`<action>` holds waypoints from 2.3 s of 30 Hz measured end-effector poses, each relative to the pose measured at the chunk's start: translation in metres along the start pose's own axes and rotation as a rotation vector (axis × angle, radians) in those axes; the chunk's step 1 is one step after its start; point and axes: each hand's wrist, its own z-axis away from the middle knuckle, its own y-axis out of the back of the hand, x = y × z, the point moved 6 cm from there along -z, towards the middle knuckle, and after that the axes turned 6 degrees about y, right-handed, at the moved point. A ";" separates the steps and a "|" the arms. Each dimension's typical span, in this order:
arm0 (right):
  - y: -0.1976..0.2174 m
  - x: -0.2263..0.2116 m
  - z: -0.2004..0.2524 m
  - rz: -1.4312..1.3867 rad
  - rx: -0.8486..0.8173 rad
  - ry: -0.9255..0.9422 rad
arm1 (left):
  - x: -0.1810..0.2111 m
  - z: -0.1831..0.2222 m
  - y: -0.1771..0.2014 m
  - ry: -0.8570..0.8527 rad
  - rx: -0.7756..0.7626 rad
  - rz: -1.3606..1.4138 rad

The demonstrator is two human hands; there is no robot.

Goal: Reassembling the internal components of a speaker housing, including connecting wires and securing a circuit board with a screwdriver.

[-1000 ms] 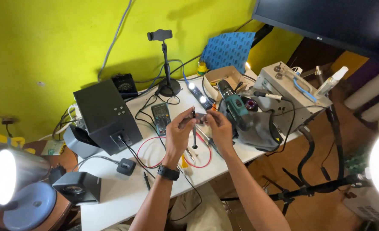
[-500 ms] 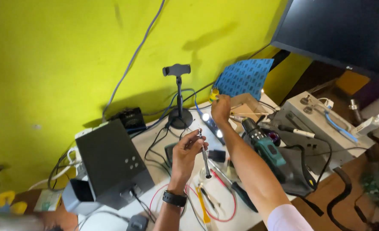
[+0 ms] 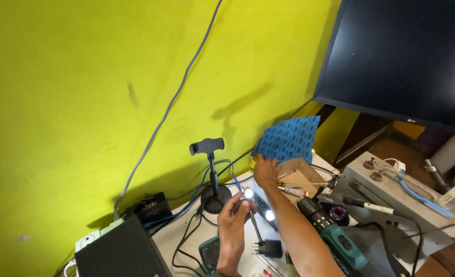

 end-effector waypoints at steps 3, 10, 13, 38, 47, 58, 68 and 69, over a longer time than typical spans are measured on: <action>-0.001 -0.005 -0.002 0.009 -0.041 0.039 | -0.001 -0.001 0.006 -0.001 0.000 0.043; 0.020 -0.011 0.022 -0.080 0.165 0.125 | 0.011 0.020 0.014 -0.043 -0.024 -0.068; 0.040 -0.018 0.040 -0.168 0.245 0.120 | 0.006 0.025 0.022 -0.134 -0.024 -0.105; 0.094 -0.052 0.469 -0.585 0.001 0.854 | -0.138 0.189 0.220 -0.038 0.143 0.068; 0.081 -0.052 0.484 -0.492 0.054 0.875 | -0.135 0.197 0.223 -0.110 0.090 -0.178; 0.086 -0.040 0.498 -0.497 0.061 0.849 | -0.121 0.218 0.220 -0.117 0.081 -0.342; 0.122 -0.047 0.489 -0.627 -0.036 0.750 | -0.129 0.208 0.216 -0.124 0.112 -0.471; 0.123 -0.047 0.486 -0.631 -0.026 0.761 | -0.127 0.211 0.214 -0.111 0.114 -0.470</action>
